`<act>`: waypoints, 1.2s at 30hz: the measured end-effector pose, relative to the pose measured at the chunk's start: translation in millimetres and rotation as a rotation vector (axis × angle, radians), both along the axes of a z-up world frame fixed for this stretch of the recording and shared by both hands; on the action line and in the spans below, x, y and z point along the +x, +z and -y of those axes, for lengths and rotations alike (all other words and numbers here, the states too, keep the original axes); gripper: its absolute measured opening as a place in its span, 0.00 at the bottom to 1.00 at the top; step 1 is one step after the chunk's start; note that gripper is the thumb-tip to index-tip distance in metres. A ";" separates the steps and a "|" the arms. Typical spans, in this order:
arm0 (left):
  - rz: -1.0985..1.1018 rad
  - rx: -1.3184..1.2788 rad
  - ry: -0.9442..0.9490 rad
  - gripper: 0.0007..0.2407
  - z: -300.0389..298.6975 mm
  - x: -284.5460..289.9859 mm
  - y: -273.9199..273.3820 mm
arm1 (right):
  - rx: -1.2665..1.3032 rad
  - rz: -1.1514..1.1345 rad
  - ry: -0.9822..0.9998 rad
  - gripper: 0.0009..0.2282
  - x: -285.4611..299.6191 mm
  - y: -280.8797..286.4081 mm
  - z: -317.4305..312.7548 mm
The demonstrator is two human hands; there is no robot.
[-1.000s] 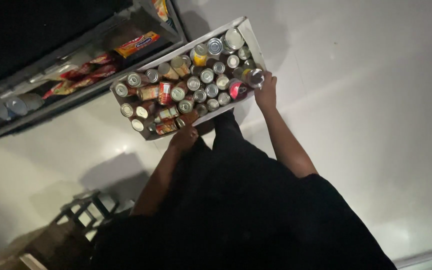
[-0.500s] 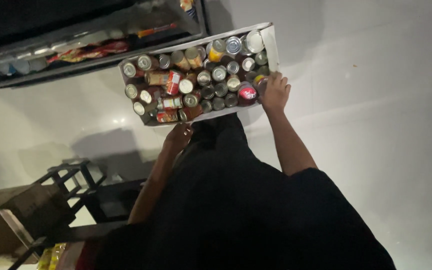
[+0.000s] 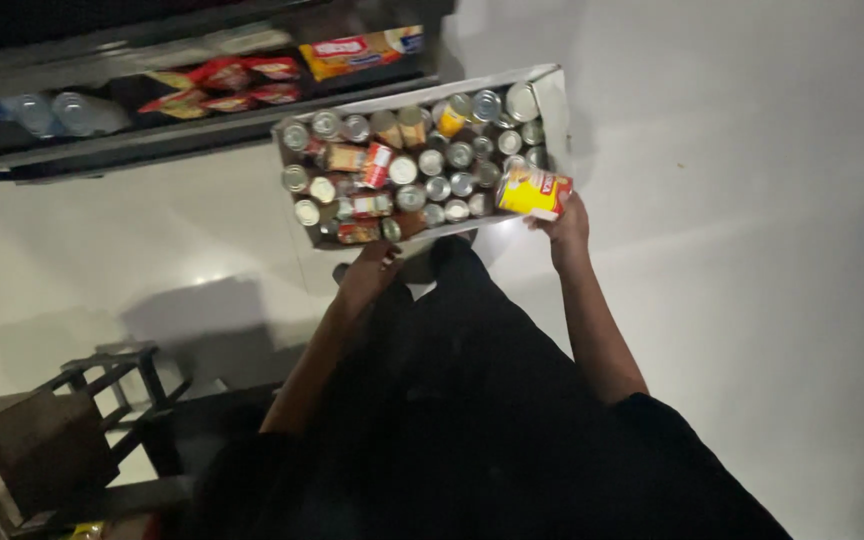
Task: Organizing and placing canned goods and food items from a container onto store shelves.
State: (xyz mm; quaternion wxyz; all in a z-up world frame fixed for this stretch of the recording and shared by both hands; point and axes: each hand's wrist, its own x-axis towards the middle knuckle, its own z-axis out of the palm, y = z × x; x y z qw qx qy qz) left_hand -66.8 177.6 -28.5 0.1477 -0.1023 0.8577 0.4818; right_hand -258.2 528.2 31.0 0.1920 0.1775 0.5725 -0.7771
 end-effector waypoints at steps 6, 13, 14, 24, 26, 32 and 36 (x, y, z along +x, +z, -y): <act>-0.032 0.305 0.168 0.19 47.9 11.6 33.2 | 0.011 -0.128 0.271 0.15 50.0 -15.7 91.8; 0.257 0.990 0.614 0.25 148.7 97.8 124.3 | 0.072 -0.522 0.829 0.24 130.8 61.8 282.8; 0.213 1.138 0.618 0.26 160.6 119.7 107.9 | 0.093 -0.557 0.963 0.27 141.4 59.2 309.7; -0.284 1.198 1.173 0.20 261.9 258.0 99.6 | 0.066 -0.149 1.432 0.27 238.0 63.6 514.7; -0.294 1.094 1.204 0.20 275.1 269.3 101.2 | 0.142 -0.139 1.508 0.25 243.7 62.6 534.2; -0.317 0.948 1.165 0.21 327.8 267.9 88.6 | 0.262 -0.161 1.601 0.24 232.4 28.9 593.9; -0.219 1.128 1.184 0.22 368.9 251.7 87.5 | 0.300 -0.106 1.564 0.25 212.3 -13.1 638.3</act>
